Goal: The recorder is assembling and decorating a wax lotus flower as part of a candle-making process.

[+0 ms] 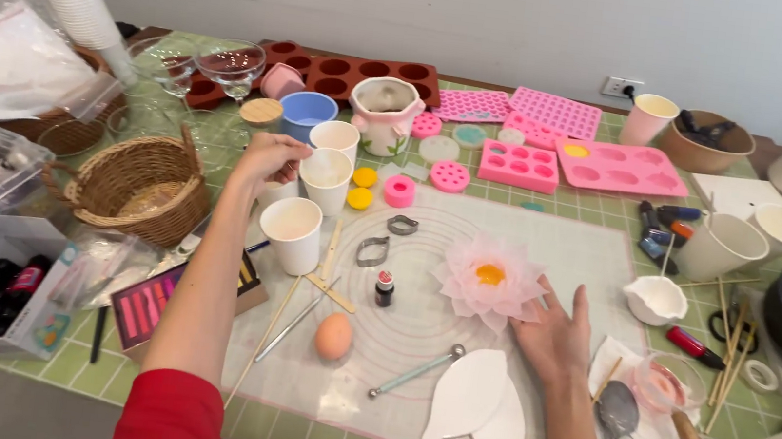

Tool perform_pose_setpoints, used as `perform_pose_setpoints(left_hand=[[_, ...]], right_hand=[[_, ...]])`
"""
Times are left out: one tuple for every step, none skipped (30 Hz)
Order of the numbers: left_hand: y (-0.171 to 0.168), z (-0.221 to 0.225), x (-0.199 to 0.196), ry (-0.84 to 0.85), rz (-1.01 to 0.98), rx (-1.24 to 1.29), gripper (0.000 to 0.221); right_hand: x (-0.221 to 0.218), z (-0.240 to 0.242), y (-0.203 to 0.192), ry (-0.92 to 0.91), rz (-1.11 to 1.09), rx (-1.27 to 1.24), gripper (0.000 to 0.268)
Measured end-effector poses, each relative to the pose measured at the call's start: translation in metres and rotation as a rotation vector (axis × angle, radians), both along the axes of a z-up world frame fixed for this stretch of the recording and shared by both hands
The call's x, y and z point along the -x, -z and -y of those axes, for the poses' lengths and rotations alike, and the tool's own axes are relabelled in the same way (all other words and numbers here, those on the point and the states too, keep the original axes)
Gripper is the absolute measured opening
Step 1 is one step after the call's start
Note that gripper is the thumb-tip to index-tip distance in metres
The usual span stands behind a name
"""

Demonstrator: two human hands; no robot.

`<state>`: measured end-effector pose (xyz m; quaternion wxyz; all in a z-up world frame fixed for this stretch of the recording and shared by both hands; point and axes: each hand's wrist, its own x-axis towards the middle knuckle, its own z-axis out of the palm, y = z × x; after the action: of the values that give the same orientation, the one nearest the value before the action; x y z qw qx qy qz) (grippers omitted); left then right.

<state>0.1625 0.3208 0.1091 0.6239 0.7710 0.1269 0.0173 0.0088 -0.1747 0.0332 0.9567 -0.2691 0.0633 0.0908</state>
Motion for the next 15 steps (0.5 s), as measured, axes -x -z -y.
perform_pose_setpoints(left_hand=[[-0.003,0.001,0.005,-0.003,0.0,-0.003,0.013],[-0.007,0.002,0.011,0.008,0.002,0.003,0.015],[-0.01,0.005,0.014,0.022,0.005,0.01,0.016],[-0.018,0.006,0.02,0.022,0.006,0.008,0.016],[-0.026,0.008,0.024,0.052,0.019,0.063,0.016],[-0.034,0.011,0.029,0.082,0.032,0.117,0.017],[-0.043,0.014,0.033,0.086,0.033,0.116,0.017],[-0.052,0.017,0.037,0.135,0.053,0.148,0.017],[-0.06,0.02,0.042,0.183,0.073,0.18,0.018],[-0.066,0.026,0.044,0.187,0.073,0.179,0.018],[-0.072,0.032,0.046,0.214,0.082,0.146,0.022],[-0.078,0.039,0.047,0.241,0.092,0.113,0.027],[-0.075,0.043,0.039,0.245,0.092,0.113,0.027],[-0.071,0.048,0.031,0.284,0.126,0.032,0.027],[-0.067,0.052,0.023,0.321,0.161,-0.049,0.026]], right_hand=[[0.002,-0.002,-0.003,-0.003,0.0,-0.003,0.081],[0.004,-0.004,-0.006,0.001,0.003,0.004,0.081],[0.007,-0.004,-0.01,0.01,0.008,0.012,0.081],[0.008,-0.006,-0.013,0.01,0.009,0.01,0.081],[0.009,-0.007,-0.016,0.023,-0.018,0.014,0.08],[0.01,-0.008,-0.019,0.037,-0.045,0.019,0.08],[0.01,-0.008,-0.019,0.041,-0.044,0.017,0.08],[0.01,-0.008,-0.019,0.036,-0.043,0.028,0.079],[0.009,-0.008,-0.019,0.032,-0.043,0.038,0.079],[0.008,-0.008,-0.017,0.036,-0.042,0.036,0.079],[0.006,-0.007,-0.014,0.036,-0.043,0.062,0.079],[0.004,-0.006,-0.012,0.036,-0.045,0.087,0.08],[0.004,-0.006,-0.012,0.041,-0.044,0.087,0.08],[0.004,-0.006,-0.011,0.038,-0.039,0.084,0.08],[0.003,-0.005,-0.01,0.036,-0.033,0.082,0.08]])
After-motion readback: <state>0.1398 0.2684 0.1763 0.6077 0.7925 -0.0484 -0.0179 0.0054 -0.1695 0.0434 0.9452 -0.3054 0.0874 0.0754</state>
